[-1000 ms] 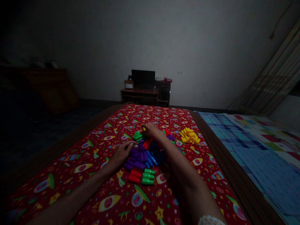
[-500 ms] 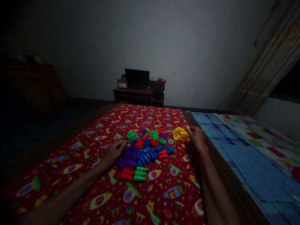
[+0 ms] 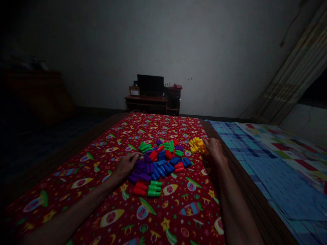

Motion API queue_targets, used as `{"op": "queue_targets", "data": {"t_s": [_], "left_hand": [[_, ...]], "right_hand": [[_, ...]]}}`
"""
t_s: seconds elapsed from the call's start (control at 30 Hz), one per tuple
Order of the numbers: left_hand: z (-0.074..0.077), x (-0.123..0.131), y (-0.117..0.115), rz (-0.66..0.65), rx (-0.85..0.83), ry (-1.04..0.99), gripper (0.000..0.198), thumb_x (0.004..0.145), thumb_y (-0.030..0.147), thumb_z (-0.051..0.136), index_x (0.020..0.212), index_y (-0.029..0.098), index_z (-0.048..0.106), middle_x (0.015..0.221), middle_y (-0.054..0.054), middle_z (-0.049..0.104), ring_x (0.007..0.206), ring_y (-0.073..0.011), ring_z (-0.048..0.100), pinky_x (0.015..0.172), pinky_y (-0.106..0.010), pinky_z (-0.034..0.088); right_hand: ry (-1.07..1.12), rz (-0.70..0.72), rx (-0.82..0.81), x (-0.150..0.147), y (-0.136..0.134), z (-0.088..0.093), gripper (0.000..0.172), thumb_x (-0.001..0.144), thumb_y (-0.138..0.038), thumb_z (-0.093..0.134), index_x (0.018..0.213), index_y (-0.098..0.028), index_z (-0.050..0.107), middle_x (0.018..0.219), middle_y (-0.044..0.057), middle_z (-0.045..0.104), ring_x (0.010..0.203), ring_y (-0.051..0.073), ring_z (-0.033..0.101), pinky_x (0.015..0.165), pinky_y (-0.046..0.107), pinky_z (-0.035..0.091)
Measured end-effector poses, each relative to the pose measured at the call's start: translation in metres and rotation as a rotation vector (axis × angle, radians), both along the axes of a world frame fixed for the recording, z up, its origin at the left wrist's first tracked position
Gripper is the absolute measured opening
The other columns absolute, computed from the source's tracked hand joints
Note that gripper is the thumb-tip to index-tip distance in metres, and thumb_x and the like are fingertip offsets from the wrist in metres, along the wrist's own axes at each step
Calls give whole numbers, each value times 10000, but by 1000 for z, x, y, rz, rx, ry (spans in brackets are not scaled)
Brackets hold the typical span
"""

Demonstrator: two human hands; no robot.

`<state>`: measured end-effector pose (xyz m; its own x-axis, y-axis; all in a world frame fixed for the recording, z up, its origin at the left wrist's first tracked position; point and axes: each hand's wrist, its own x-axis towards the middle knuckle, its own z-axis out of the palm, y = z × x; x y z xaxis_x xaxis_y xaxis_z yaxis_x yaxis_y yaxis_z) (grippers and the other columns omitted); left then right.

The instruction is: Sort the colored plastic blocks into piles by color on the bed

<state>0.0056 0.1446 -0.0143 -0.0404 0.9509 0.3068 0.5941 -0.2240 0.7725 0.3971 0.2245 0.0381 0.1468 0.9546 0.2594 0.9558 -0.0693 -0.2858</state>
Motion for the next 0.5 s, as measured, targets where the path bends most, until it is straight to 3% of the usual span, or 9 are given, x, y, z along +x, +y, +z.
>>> {"op": "queue_targets", "data": {"t_s": [0.17,0.27,0.37,0.5], "left_hand": [[1,0,0,-12,3,-13,363,810,387,428,884,186,721,802,-53,748,776,-220,689,722,-307,527],[-1,0,0,-4,11,-57,362,814,397,430,886,183,713,816,-61,743,782,-217,688,728,-309,529],[-6,-1,2,25,21,-119,373,818,399,431,933,170,702,848,-77,737,766,-211,684,709,-311,539],[-10,-2,4,41,21,-167,367,821,392,434,960,173,693,897,-82,733,760,-203,681,690,-308,549]], "right_hand": [[64,30,182,-30,-4,8,392,936,-315,399,986,-115,733,997,158,727,929,255,670,786,286,443],[204,251,197,-65,-7,2,423,941,-364,379,932,-126,728,918,99,737,860,234,674,772,279,464],[318,539,154,-100,-6,-15,438,951,-410,344,1046,-153,686,1025,71,714,943,213,649,830,286,474],[289,654,96,-121,0,-35,415,964,-365,306,1084,-169,653,1117,94,678,1032,191,607,933,326,448]]}}
